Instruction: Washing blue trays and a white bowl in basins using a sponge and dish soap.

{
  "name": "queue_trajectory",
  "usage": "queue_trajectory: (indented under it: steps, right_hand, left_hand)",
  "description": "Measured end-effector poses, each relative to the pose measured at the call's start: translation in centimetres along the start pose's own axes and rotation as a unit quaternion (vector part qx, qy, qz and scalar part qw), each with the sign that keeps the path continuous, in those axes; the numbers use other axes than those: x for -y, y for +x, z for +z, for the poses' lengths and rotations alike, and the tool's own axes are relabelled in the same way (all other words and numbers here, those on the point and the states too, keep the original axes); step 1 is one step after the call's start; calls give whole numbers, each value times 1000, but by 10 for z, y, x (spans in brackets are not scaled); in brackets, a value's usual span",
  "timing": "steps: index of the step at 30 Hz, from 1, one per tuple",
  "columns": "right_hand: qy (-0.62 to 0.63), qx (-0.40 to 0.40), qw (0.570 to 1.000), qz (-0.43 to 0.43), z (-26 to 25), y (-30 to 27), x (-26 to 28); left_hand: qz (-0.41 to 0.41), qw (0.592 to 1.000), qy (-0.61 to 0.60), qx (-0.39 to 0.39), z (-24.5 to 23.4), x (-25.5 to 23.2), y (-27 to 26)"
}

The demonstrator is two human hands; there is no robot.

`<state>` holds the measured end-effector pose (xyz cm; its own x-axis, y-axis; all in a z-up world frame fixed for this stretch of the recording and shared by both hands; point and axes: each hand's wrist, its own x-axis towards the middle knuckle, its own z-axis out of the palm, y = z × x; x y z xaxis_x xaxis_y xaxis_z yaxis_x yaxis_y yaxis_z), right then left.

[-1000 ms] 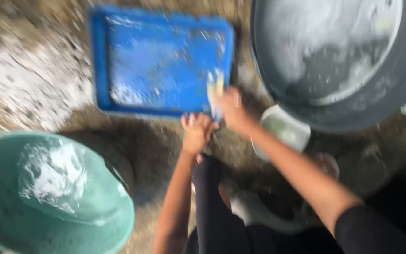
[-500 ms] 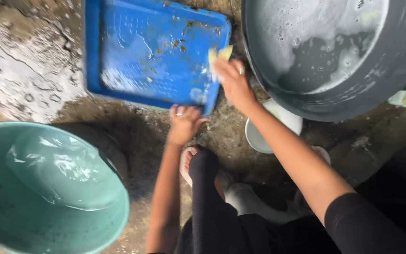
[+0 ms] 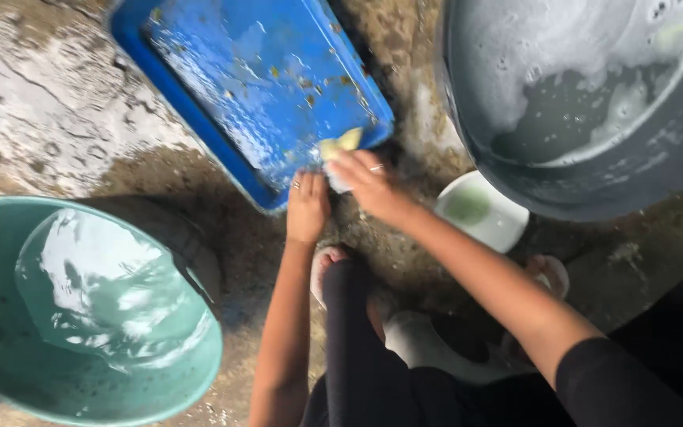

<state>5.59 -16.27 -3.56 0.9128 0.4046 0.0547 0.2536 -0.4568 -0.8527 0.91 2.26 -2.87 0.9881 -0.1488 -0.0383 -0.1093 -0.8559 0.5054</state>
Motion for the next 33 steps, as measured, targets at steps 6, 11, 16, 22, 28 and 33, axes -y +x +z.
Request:
queue_trajectory:
  steps: [6, 11, 16, 22, 28, 33]
  right_hand:
    - [-250, -82, 965, -6, -48, 41, 41]
    - [-128, -25, 989, -76, -10, 31, 65]
    - [-147, -57, 985, 67, -83, 39, 25]
    - [-139, -58, 988, 15, -93, 8, 20]
    - [-94, -88, 985, 112, -85, 10, 54]
    - [-75, -39, 996, 11, -59, 16, 60]
  left_hand:
    - [23, 997, -3, -77, -6, 8, 14]
    - [39, 998, 2, -43, -21, 10, 16]
    - [36, 997, -41, -49, -32, 7, 13]
    - [71, 997, -14, -40, -30, 29, 11]
    - [40, 999, 24, 8, -72, 44, -15]
    - [4, 998, 10, -61, -105, -11, 19]
